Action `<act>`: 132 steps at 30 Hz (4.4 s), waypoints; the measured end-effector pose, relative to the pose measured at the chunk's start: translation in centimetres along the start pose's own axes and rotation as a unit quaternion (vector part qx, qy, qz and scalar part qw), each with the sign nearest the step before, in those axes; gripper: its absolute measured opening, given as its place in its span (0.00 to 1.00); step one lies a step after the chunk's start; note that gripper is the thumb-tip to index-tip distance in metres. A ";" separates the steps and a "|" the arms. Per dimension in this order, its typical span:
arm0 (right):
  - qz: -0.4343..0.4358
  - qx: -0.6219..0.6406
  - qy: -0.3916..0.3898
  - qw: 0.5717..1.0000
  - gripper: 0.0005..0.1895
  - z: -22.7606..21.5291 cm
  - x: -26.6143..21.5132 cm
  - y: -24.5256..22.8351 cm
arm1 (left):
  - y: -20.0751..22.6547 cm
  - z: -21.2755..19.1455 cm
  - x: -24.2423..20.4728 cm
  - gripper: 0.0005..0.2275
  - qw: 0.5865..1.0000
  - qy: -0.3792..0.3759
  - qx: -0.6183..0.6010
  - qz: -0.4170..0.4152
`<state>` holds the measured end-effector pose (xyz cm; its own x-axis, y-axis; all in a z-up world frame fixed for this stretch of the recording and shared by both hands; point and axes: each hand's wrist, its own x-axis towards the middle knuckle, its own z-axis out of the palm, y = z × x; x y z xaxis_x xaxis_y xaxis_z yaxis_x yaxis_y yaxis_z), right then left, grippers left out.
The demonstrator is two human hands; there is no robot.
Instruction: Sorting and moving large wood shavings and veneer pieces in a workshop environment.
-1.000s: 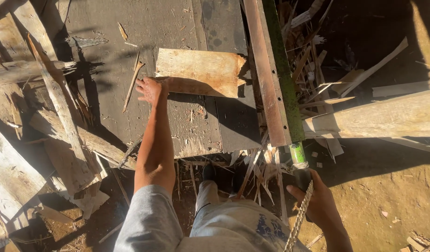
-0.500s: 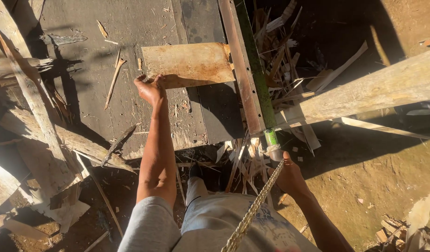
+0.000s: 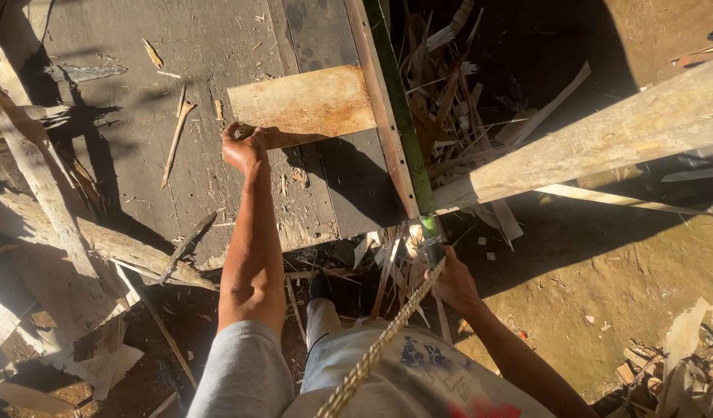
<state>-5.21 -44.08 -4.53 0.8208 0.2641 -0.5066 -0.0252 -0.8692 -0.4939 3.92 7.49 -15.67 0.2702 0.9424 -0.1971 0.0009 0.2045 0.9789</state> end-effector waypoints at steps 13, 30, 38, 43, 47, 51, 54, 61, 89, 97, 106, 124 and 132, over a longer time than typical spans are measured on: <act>-0.018 0.099 0.053 0.994 0.27 -4.9 -3.8 -4.1 | 0.9 -4.4 -4.0 0.26 0.992 0.099 0.017 -0.073; -0.248 0.633 -0.280 0.678 0.41 -7.8 -3.0 3.4 | -3.8 -21.9 -30.3 0.08 0.937 -0.170 -0.289 -0.099; -0.382 -0.111 -0.229 0.889 0.20 9.4 9.9 17.6 | 7.8 -32.5 -32.7 0.12 0.970 -0.018 -0.228 -0.086; -0.226 -0.088 -0.297 0.923 0.22 18.1 6.9 11.9 | 15.0 -44.8 -25.6 0.09 0.955 0.103 -0.276 -0.044; -0.067 -0.035 -0.315 0.946 0.25 26.1 5.4 0.7 | 23.4 -60.0 -12.9 0.21 0.900 0.264 -0.315 0.144; -0.187 -0.066 -0.334 0.921 0.25 31.2 3.8 -6.9 | 23.4 -74.9 4.1 0.37 0.879 0.334 -0.108 0.323; -0.086 -0.023 -0.302 0.949 0.26 30.9 -2.9 -17.6 | 25.2 -69.2 3.1 0.37 0.948 0.230 0.069 0.209; -0.128 0.045 -0.308 0.942 0.25 36.0 1.4 -11.0 | 8.7 -58.2 -5.4 0.27 0.890 0.160 0.393 0.170; -0.190 0.175 -0.422 0.869 0.33 55.4 -15.9 -59.3 | 10.8 -74.6 14.1 0.43 0.833 0.171 0.525 0.042; -0.207 0.157 -0.378 0.888 0.41 59.1 -14.6 -60.6 | 5.6 -75.4 16.5 0.34 0.841 0.199 0.498 0.071; -0.149 0.298 -0.374 0.866 0.33 55.3 -14.8 -62.3 | 23.0 -71.3 4.7 0.03 0.952 0.001 0.271 0.144; -0.372 0.696 0.084 0.609 0.40 26.6 -6.5 -63.6 | 12.1 -87.8 6.7 0.34 0.809 0.225 0.539 -0.064; -0.306 0.113 -0.308 0.894 0.41 57.3 -11.5 -60.5 | 11.1 -91.8 5.8 0.27 0.845 0.249 0.438 -0.182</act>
<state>-45.81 29.47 -9.37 0.2518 0.9015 -0.3520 0.1487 -0.3954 -0.9064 -82.84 39.54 -10.93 -0.3390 0.8985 -0.2789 0.7673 0.4355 0.4706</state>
